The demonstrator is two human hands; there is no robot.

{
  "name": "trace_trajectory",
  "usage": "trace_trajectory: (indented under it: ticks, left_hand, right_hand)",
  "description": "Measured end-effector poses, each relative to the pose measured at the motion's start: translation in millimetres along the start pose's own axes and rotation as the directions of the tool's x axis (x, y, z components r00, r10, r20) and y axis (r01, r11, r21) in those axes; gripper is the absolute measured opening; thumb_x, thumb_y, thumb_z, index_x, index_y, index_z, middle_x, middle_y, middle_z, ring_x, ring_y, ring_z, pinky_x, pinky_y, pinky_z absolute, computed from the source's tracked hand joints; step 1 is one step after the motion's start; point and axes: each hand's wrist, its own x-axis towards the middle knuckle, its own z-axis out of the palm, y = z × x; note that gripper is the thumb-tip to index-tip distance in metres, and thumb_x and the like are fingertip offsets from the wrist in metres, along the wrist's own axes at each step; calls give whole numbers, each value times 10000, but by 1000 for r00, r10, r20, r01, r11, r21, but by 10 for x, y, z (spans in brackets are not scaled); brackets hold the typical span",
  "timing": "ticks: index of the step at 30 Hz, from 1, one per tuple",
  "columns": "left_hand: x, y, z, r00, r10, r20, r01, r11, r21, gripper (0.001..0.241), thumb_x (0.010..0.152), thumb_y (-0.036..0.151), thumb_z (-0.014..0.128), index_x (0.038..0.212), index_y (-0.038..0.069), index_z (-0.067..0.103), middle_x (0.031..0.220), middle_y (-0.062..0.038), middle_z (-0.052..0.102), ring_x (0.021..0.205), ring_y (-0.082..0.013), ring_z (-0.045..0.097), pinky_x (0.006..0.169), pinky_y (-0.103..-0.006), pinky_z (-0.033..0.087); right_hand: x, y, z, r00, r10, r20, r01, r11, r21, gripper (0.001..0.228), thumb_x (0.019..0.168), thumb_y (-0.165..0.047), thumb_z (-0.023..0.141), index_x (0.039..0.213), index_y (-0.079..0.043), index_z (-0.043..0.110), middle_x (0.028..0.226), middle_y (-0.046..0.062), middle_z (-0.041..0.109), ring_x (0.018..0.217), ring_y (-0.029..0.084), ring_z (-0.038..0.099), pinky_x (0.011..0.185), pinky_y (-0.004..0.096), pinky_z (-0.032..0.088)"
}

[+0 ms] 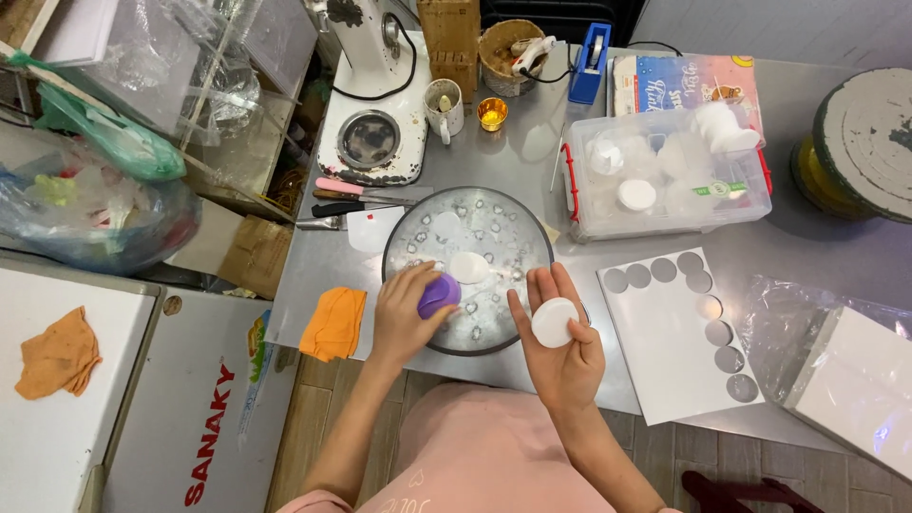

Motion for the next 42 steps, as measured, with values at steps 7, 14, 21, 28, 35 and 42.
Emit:
trace_trajectory:
  ticks: [7, 14, 21, 28, 35, 42]
  left_hand:
    - [109, 944, -250, 974, 225, -24, -209, 851, -482, 300, 882, 150, 816, 1137, 73, 678, 1218, -98, 703, 1105, -278, 706, 940, -372, 571]
    - [124, 1077, -88, 990, -2, 144, 100, 727, -679, 213, 886, 107, 809, 1066, 41, 717, 1045, -76, 728, 873, -162, 735, 777, -295, 599]
    - [81, 1167, -22, 997, 77, -1, -62, 799, -598, 209, 877, 131, 836, 1004, 34, 702, 1038, -83, 715, 858, -157, 728, 757, -261, 604]
    - [161, 944, 43, 983, -28, 181, 158, 632, -759, 114, 934, 83, 773, 982, -4, 719, 985, -67, 729, 856, -123, 698, 749, -235, 573]
    - [302, 736, 88, 927, -106, 359, 362, 503, -785, 132, 909, 79, 757, 974, -33, 731, 1089, -44, 722, 876, -58, 684, 703, -211, 574]
    - [251, 280, 525, 859, -318, 400, 496, 328, -804, 146, 930, 88, 772, 990, -37, 726, 877, -55, 728, 760, -77, 694, 669, -210, 562]
  right_hand:
    - [-68, 125, -60, 987, -124, 99, 146, 956, -254, 732, 1016, -222, 478, 1649, 22, 202, 1577, 213, 426, 1545, 320, 330, 1323, 574, 202]
    - [-122, 132, -109, 972, -192, 133, 225, 923, -313, 739, 1026, -263, 460, 1647, 22, 178, 1585, 238, 414, 1541, 331, 340, 1322, 559, 213]
    - [-101, 124, 14, 966, -243, 90, 259, 893, -369, 718, 1038, -296, 444, 1646, -37, 163, 1570, 222, 422, 1534, 325, 341, 1321, 547, 207]
    - [-82, 99, -464, 964, -188, 186, 247, 896, -370, 532, 1069, -278, 488, 1521, -15, 388, 1502, 252, 536, 1421, 371, 511, 1205, 556, 371]
    - [30, 28, -841, 969, -241, -48, 168, 793, -585, 246, 1087, -90, 591, 1282, 52, 635, 1163, 172, 701, 1002, 224, 697, 842, 349, 612]
    - [323, 305, -1029, 965, -113, -238, -7, 892, -452, 128, 1069, -109, 565, 1167, -48, 620, 904, 40, 647, 614, 41, 487, 495, 192, 406]
